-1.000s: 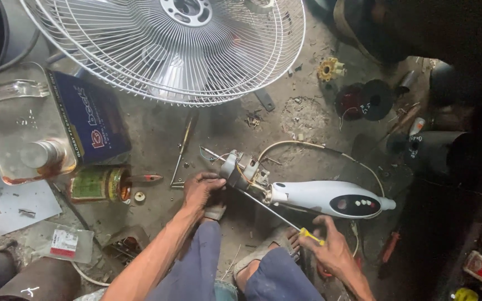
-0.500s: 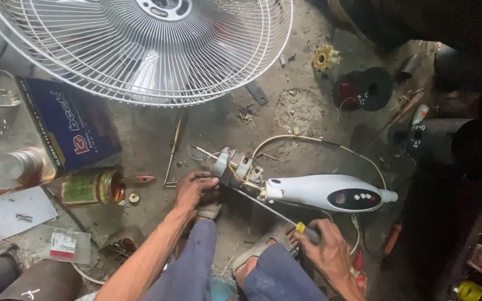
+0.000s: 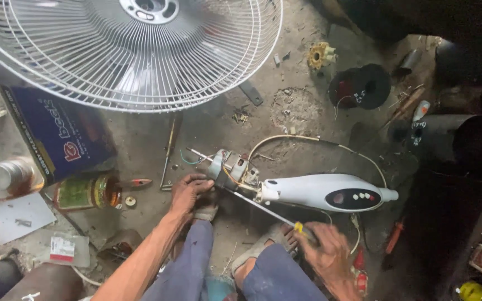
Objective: Applying lubricant to a fan motor and reassembling the motor housing using a screwdriver.
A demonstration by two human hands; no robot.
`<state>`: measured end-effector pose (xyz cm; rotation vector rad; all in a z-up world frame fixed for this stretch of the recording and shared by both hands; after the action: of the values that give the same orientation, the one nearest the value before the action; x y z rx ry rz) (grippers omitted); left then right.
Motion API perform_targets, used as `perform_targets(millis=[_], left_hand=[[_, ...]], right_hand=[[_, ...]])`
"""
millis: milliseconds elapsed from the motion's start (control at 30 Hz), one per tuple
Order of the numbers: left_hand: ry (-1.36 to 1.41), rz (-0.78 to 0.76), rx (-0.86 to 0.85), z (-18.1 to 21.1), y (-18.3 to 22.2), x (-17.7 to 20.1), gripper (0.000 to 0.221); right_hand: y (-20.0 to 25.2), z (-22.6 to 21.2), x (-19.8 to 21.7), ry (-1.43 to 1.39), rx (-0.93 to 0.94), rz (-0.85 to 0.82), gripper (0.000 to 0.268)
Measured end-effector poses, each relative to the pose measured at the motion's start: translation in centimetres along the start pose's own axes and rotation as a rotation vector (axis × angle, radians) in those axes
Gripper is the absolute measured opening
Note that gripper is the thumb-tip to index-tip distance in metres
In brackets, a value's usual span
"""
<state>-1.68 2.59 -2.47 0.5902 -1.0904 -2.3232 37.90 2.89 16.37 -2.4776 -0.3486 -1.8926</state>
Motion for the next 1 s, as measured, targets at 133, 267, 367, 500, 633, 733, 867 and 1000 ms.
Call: perform_targets(millis=[133, 267, 367, 500, 633, 733, 867, 1000], left_hand=[[-0.024, 0.017, -0.043, -0.6, -0.4, 0.4, 0.036], [0.029, 0.001, -0.031, -1.1, -0.9, 0.6, 0.034], [0.034, 0.006, -0.032, -1.2, -0.5, 0.6, 0.033], [0.036, 0.002, -0.024, -1.6, -1.1, 0.9, 0.033], [0.048, 0.004, -0.031, -1.8, -1.0, 0.6, 0.034], [0.048, 0.028, -0.067, -2.1, -0.8, 0.6, 0.033], [0.069, 0.023, -0.062, -2.2, -0.9, 0.5, 0.032], [0.025, 0.011, -0.055, -2.3, -1.0, 0.9, 0.035]], right_hand=[[0.2, 2.6, -1.8, -0.043, -0.191, -0.178, 0.033], [3.7, 7.9, -5.1, -0.437, -0.674, -0.551, 0.07], [5.2, 8.2, -4.2, -0.691, -0.879, -0.349, 0.043], [5.7, 7.2, -3.9, -0.658, -0.857, -0.438, 0.072], [8.6, 10.6, -6.2, -0.649, -0.95, -0.323, 0.049], [8.7, 12.6, -8.4, -0.829, -1.002, -0.255, 0.025], [4.9, 7.2, -4.1, -0.31, -0.092, -0.188, 0.058], [0.4, 2.6, -0.3, -0.376, -0.145, -0.37, 0.041]])
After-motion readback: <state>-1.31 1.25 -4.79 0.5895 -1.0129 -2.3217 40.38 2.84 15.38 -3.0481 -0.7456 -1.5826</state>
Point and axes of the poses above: each hand's wrist, its own y-axis away from the middle knuckle, its own x-axis out of the back of the hand, z = x × y, the point moved 4 cm from there along -y, towards the middle knuckle, and after that the axes turned 11 degrees about -x, right-handed, at the moved point
